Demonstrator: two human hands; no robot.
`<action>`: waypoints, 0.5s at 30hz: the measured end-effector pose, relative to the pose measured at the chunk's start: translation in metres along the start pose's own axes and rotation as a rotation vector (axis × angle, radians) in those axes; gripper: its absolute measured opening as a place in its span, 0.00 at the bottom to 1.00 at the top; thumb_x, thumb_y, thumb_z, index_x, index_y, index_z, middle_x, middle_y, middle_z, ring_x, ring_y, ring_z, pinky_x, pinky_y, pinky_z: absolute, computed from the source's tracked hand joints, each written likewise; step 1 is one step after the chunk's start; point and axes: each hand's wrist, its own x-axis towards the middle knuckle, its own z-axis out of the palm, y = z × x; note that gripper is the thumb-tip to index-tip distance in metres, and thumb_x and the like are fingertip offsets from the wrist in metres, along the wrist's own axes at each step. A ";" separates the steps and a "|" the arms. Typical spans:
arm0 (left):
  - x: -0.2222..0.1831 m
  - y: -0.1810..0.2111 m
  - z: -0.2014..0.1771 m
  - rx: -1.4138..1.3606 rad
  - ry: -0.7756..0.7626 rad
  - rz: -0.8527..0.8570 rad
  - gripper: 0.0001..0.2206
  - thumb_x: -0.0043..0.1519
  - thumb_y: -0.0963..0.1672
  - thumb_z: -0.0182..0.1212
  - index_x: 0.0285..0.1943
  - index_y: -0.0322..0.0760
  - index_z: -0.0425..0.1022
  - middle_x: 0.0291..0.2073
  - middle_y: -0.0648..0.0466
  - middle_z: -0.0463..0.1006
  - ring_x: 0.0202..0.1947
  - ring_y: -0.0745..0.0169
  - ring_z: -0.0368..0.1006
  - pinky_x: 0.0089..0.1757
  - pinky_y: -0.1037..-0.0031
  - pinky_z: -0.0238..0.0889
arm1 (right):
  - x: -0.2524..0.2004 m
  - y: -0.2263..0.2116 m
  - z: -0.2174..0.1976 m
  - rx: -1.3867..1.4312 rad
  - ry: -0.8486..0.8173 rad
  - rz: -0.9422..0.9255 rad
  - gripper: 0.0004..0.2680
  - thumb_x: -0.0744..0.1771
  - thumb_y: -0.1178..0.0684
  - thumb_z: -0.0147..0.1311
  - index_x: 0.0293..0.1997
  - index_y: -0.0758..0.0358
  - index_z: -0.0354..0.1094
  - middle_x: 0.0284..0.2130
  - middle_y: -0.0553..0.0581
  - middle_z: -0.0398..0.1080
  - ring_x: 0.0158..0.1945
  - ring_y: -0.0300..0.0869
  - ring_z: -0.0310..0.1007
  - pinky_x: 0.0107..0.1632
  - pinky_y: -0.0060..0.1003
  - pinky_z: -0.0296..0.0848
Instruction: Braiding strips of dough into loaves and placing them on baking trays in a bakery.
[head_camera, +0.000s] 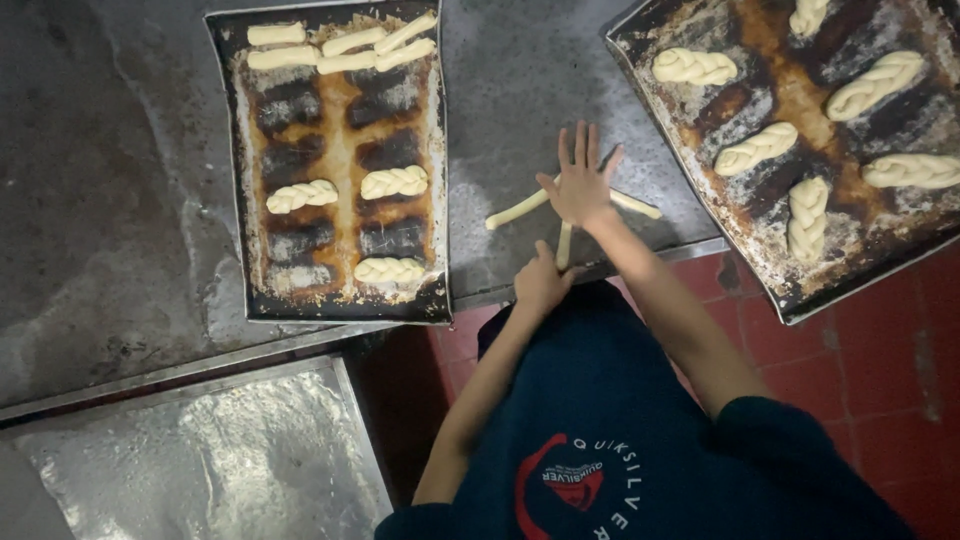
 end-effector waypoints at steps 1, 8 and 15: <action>-0.005 0.003 -0.018 -0.002 -0.002 0.002 0.29 0.59 0.56 0.63 0.57 0.33 0.60 0.38 0.36 0.81 0.40 0.35 0.81 0.38 0.52 0.73 | -0.003 0.004 -0.009 -0.002 0.000 0.002 0.31 0.73 0.29 0.27 0.81 0.63 0.32 0.78 0.71 0.28 0.80 0.59 0.19 0.68 0.78 0.16; 0.021 -0.042 -0.083 -0.078 0.192 -0.052 0.19 0.70 0.45 0.56 0.70 0.39 0.65 0.65 0.46 0.64 0.69 0.50 0.59 0.64 0.62 0.58 | -0.080 0.145 0.041 0.234 0.370 -0.089 0.25 0.62 0.52 0.69 0.65 0.49 0.61 0.53 0.68 0.61 0.58 0.64 0.65 0.59 0.56 0.63; 0.007 -0.060 -0.018 -0.184 0.763 0.405 0.07 0.60 0.42 0.69 0.46 0.44 0.79 0.31 0.59 0.71 0.34 0.59 0.73 0.35 0.71 0.72 | -0.102 0.183 0.053 0.460 0.669 -0.008 0.08 0.64 0.54 0.68 0.32 0.49 0.69 0.39 0.46 0.79 0.43 0.45 0.78 0.48 0.37 0.73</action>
